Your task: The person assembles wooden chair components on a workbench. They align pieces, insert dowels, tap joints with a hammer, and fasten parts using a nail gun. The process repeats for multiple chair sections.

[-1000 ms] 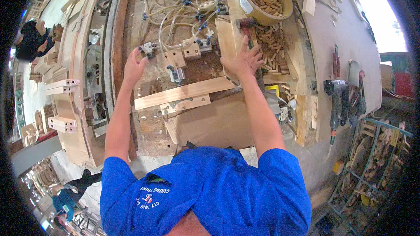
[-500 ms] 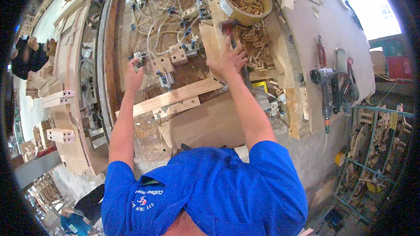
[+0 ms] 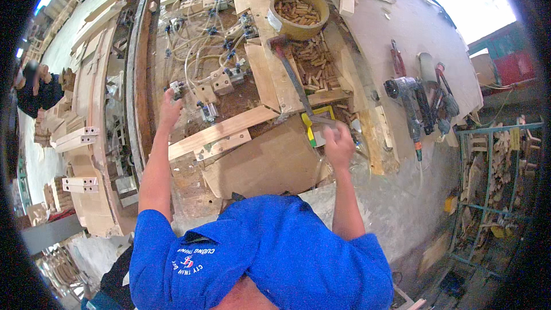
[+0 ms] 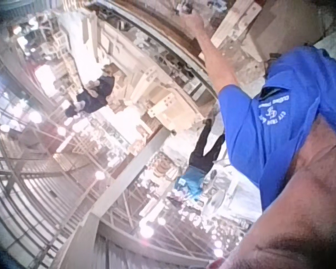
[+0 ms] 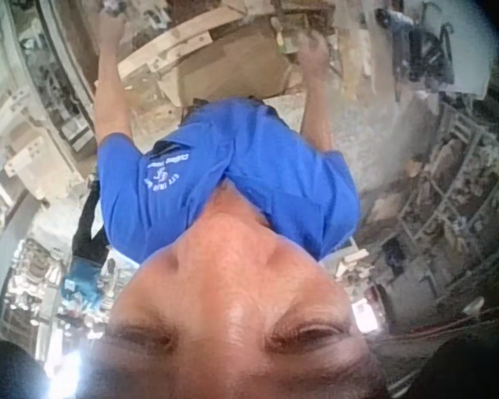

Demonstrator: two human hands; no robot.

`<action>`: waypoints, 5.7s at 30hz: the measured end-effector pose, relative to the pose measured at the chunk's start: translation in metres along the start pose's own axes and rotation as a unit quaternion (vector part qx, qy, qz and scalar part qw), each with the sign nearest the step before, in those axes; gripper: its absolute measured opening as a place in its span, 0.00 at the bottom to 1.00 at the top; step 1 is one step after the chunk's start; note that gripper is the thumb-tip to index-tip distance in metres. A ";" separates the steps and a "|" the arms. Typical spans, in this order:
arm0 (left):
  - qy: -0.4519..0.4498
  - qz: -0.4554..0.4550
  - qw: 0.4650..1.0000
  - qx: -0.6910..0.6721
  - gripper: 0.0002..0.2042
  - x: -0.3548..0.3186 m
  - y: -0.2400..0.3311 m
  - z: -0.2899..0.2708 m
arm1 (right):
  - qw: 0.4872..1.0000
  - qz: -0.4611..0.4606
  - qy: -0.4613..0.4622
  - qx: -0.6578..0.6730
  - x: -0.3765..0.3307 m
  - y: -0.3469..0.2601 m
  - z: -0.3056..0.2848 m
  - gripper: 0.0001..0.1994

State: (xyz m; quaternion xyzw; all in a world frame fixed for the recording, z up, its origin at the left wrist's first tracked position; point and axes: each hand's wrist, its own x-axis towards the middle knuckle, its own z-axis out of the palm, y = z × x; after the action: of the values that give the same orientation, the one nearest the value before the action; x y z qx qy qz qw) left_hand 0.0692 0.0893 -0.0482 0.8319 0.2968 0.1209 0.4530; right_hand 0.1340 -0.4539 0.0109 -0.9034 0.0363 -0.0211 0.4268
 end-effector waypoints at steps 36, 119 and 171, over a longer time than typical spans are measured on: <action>0.024 -0.017 0.999 0.027 0.36 0.004 0.014 -0.005 | 0.974 0.078 0.128 -0.170 -0.001 0.110 -0.033 0.20; 0.061 0.060 0.984 0.155 0.10 0.047 0.010 -0.021 | 0.826 -0.439 -0.260 -0.239 0.005 -0.096 0.157 0.51; 0.160 0.026 0.985 0.051 0.12 -0.164 0.044 -0.014 | 0.999 0.008 -0.005 0.051 -0.049 0.046 0.010 0.15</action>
State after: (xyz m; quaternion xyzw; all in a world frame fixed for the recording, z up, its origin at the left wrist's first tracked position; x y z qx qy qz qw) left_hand -0.0507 -0.0180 0.0070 0.8314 0.3496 0.2489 0.3529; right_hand 0.0836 -0.4715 -0.0308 -0.8802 0.0400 -0.0150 0.4726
